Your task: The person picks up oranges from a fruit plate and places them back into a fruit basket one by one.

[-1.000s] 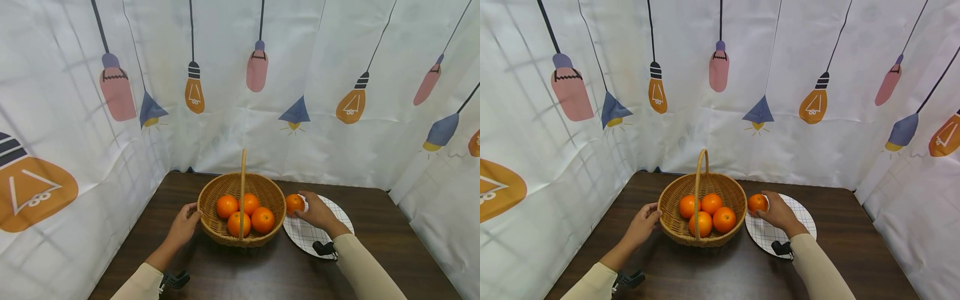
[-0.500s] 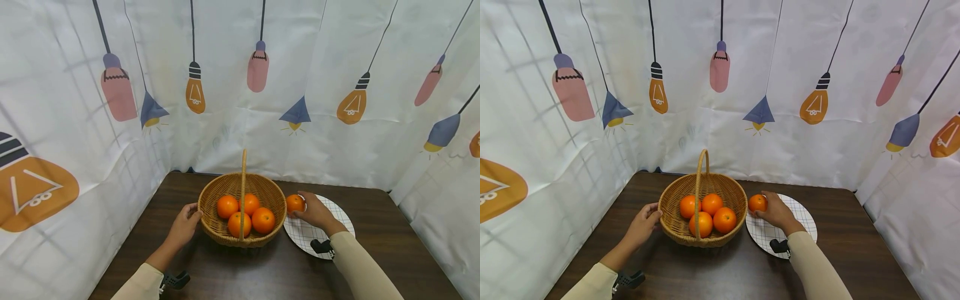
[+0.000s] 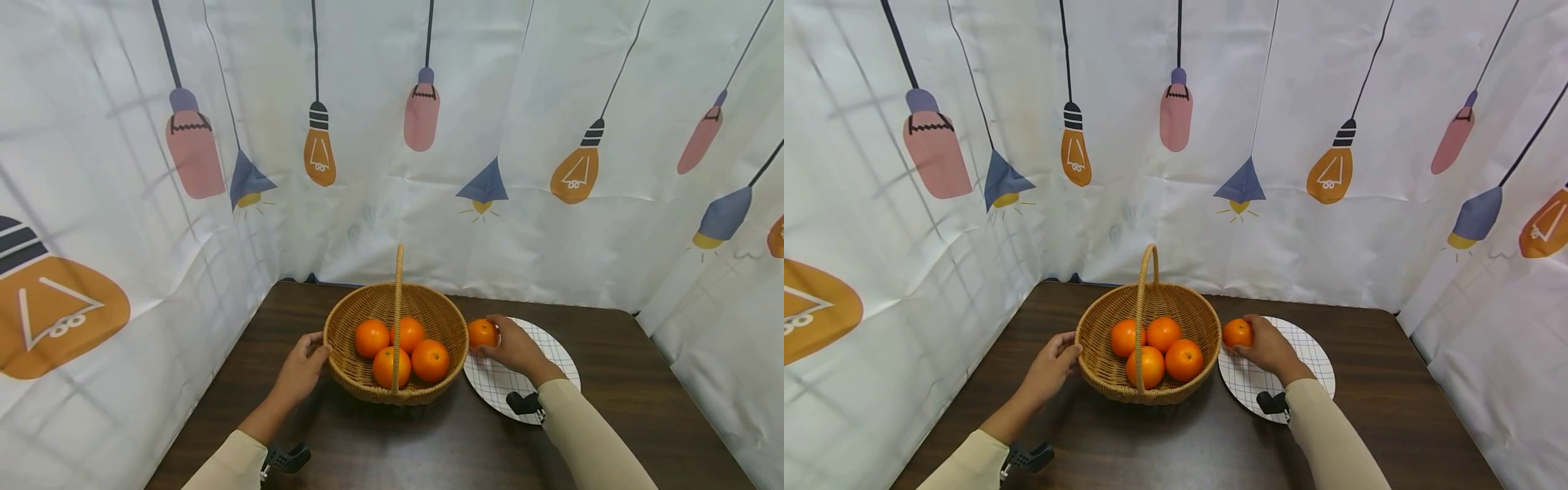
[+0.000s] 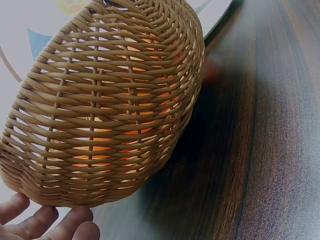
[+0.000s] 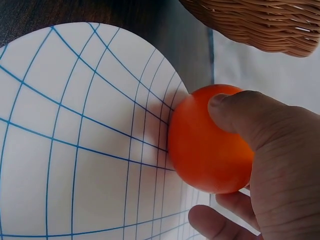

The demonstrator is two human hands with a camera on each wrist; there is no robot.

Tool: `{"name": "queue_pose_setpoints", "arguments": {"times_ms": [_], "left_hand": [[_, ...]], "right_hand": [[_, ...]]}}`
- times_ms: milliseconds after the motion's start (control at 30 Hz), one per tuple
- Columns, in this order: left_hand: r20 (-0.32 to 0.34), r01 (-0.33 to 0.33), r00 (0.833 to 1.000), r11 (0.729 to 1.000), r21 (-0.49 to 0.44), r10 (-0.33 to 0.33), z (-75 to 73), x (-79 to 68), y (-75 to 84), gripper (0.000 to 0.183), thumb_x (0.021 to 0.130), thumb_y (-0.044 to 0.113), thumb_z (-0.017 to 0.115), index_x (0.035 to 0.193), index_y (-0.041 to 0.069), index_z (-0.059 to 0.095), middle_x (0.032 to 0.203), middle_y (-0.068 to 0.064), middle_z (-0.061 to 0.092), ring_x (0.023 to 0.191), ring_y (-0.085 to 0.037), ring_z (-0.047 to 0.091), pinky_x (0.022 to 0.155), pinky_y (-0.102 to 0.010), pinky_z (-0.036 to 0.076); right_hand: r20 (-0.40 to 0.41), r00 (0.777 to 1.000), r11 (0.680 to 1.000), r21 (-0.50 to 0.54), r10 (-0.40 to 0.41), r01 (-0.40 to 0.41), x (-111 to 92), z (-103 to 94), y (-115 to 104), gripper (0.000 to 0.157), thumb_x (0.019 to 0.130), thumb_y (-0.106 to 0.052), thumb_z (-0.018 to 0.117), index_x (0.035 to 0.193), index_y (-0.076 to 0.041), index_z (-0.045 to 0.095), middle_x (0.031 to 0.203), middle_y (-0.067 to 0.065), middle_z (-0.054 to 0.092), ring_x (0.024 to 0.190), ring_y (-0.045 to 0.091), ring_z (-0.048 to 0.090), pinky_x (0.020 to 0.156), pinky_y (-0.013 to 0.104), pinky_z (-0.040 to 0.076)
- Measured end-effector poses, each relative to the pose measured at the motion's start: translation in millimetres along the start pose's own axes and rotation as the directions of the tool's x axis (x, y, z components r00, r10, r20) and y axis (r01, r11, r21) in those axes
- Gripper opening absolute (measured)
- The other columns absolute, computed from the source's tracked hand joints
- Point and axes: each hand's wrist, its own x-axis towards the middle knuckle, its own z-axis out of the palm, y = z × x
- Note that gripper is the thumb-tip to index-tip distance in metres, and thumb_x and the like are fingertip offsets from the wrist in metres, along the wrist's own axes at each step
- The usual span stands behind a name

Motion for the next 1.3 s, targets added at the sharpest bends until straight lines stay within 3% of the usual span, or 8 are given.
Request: {"name": "queue_pose_setpoints", "arguments": {"times_ms": [133,500,900,1300], "left_hand": [[-0.002,0.000,1.000,1.000,0.003,0.000,0.5,0.1,-1.2,0.047,0.096,0.030,0.051,0.136,0.007,0.040,0.133,-0.018,0.048,0.113,-0.030,0.052,0.084,-0.045,0.049],[-0.015,0.001,1.000,1.000,0.001,-0.001,1.8,-0.3,-3.9,0.045,0.096,0.029,0.052,0.134,0.007,0.042,0.132,-0.017,0.048,0.112,-0.030,0.052,0.086,-0.047,0.048],[-0.002,0.002,1.000,1.000,-0.009,-0.002,-0.1,1.4,-3.2,0.050,0.096,0.031,0.052,0.138,0.007,0.039,0.135,-0.017,0.045,0.114,-0.029,0.051,0.086,-0.046,0.048],[-0.004,-0.005,1.000,1.000,0.001,0.005,-0.4,3.4,-6.7,0.048,0.096,0.031,0.052,0.136,0.009,0.040,0.135,-0.016,0.045,0.114,-0.030,0.051,0.087,-0.047,0.048]], "right_hand": [[0.004,1.000,1.000,0.020,0.004,-0.004,-2.1,-0.4,0.9,0.071,0.075,-0.033,0.078,0.131,-0.004,0.046,0.118,0.012,0.055,0.093,0.024,0.056,0.080,0.044,0.050],[-0.005,1.000,0.999,0.011,-0.030,0.030,-13.4,-3.9,5.6,0.065,0.073,-0.033,0.079,0.125,-0.006,0.052,0.115,0.008,0.058,0.095,0.023,0.057,0.078,0.041,0.050],[-0.046,0.997,0.998,-0.024,-0.062,0.061,-24.7,-21.9,2.1,0.072,0.070,-0.044,0.080,0.127,-0.010,0.051,0.113,0.005,0.058,0.093,0.020,0.056,0.079,0.040,0.048],[-0.072,0.993,0.995,-0.037,-0.095,0.093,-28.4,-46.5,-16.1,0.073,0.073,-0.050,0.076,0.131,-0.016,0.047,0.120,0.003,0.053,0.098,0.023,0.055,0.078,0.045,0.049]]}}
